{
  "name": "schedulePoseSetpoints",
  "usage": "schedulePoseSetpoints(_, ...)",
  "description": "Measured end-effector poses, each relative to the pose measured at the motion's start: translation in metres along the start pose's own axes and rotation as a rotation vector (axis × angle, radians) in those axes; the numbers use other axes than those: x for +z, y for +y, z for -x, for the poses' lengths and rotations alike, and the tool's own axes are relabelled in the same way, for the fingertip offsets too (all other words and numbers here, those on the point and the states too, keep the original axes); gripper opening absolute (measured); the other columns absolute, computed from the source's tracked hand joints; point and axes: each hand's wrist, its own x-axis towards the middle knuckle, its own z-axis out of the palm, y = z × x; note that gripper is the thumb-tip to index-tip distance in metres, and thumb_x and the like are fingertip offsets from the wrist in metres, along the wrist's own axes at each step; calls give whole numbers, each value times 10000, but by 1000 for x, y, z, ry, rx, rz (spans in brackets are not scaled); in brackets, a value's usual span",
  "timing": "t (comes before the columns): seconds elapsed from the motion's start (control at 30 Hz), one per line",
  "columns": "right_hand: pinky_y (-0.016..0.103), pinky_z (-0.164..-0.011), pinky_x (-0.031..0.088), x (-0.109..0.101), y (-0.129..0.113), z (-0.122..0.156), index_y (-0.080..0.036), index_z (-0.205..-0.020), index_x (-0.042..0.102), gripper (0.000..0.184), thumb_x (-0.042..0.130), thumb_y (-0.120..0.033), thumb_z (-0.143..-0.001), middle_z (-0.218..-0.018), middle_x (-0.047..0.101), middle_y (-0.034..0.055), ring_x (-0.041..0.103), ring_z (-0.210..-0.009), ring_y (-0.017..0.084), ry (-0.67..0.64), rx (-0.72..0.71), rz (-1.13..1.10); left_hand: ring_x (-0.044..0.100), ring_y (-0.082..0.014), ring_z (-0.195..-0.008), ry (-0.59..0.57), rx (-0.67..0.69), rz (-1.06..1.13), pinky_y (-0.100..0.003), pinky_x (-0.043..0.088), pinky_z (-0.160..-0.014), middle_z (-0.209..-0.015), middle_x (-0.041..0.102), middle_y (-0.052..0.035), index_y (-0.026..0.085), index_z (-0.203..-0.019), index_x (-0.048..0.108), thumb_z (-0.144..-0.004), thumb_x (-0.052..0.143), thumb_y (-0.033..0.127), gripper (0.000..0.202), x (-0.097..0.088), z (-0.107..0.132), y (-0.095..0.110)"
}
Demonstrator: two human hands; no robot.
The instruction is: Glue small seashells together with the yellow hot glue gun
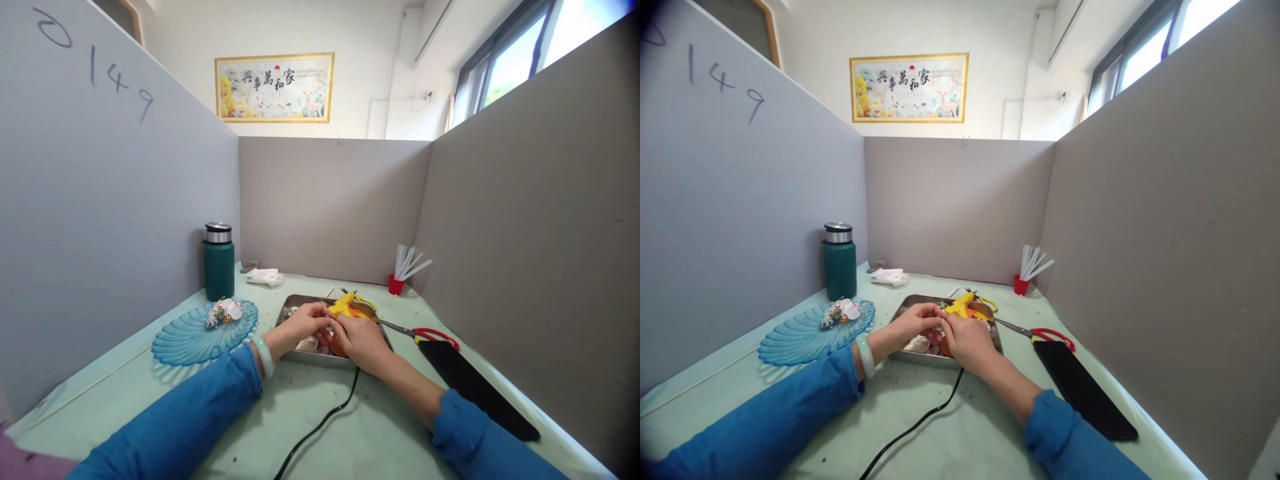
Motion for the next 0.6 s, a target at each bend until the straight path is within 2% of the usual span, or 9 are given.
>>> schedulePoseSetpoints(0.6,246,-551,250,-3,-2,0,-212,-819,582,430,211,-403,-923,-735,651,13,577,-672,138,-3,7,8,591,-121,-508,-10,8,12,-258,495,-527,-582,584,-10,112,-831,537,-681,620,240,214,-2,-1,-2)
